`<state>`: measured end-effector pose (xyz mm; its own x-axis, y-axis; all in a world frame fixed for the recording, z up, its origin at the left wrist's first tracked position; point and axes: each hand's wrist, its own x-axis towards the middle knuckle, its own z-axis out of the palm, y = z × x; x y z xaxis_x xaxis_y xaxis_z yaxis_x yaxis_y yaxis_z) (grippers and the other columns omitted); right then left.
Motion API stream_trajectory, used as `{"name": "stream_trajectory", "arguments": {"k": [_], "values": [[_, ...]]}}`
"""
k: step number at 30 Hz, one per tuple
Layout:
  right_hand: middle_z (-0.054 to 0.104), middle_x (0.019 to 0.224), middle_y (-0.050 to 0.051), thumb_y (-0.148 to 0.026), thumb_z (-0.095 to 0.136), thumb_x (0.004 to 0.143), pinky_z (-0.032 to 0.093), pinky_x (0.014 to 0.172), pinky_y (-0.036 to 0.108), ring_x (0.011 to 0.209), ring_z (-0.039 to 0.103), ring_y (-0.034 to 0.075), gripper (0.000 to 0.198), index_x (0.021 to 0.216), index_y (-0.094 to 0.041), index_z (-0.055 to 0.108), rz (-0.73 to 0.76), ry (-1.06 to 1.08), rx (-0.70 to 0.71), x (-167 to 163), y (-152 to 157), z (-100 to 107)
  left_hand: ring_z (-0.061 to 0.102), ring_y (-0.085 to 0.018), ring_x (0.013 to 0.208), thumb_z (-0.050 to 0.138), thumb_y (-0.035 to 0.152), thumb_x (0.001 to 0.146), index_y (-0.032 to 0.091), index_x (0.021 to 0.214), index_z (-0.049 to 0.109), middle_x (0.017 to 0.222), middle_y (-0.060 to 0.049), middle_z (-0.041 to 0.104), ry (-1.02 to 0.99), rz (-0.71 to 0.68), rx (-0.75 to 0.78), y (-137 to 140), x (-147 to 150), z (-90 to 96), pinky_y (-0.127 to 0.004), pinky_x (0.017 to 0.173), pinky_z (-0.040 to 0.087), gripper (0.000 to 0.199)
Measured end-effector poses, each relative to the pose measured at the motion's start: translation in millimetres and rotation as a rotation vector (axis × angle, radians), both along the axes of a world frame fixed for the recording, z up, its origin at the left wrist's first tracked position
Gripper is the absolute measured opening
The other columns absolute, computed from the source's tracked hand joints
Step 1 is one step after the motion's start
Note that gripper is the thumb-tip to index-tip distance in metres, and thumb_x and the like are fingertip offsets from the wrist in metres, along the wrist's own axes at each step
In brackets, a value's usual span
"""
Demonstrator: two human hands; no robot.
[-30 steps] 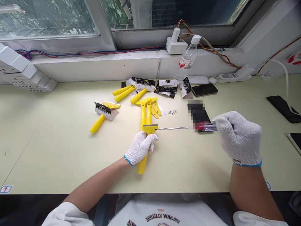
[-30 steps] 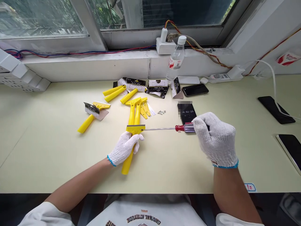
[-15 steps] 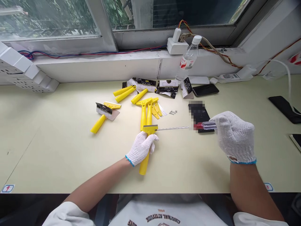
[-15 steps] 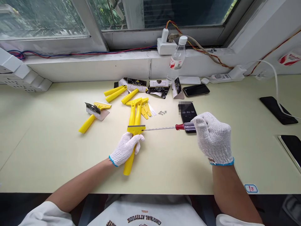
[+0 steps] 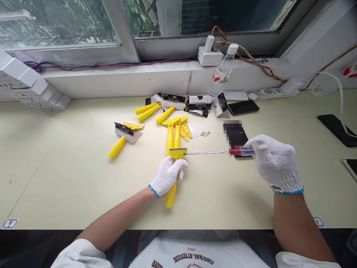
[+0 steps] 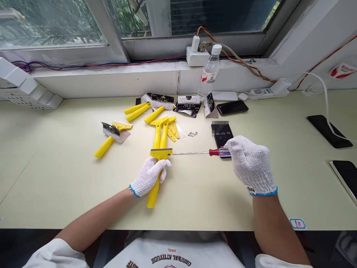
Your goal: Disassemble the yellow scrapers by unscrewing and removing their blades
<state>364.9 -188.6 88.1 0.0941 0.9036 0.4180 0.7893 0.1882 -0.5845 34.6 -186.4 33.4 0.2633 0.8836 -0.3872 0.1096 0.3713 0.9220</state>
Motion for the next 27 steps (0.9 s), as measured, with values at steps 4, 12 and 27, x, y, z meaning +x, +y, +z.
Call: {"name": "stream_trajectory", "arguments": {"k": [4,12,27], "values": [[0.075,0.086,0.002,-0.033,0.068,0.107,0.049,0.064,0.032,0.067,0.064,0.017,0.015,0.097,-0.025,0.077,0.120,-0.038,0.059,7.5,2.1,9.3,0.052,-0.015,0.048,0.062,0.039,0.096,0.021,0.082,0.072,0.047,0.003,0.058,0.008,-0.014,0.003,-0.5,-0.2,-1.3,-0.028,0.061,0.048,0.025],[0.077,0.116,0.009,-0.027,0.077,0.099,0.065,0.069,0.040,0.093,0.077,0.027,0.021,0.119,-0.032,0.080,0.397,0.413,-0.026,7.7,-1.0,2.6,0.051,-0.015,0.048,0.061,0.038,0.096,0.021,0.077,0.071,0.046,0.003,0.057,0.014,-0.011,-0.005,1.3,-0.3,-2.0,-0.028,0.059,0.047,0.027],[0.075,0.117,0.008,-0.020,0.084,0.085,0.068,0.081,0.040,0.102,0.076,0.027,0.033,0.116,-0.031,0.080,0.377,0.402,0.026,8.5,-2.9,0.7,0.052,-0.015,0.047,0.060,0.039,0.095,0.020,0.085,0.071,0.047,0.003,0.058,0.030,-0.029,-0.012,0.9,1.4,0.8,-0.028,0.058,0.047,0.024]]}}
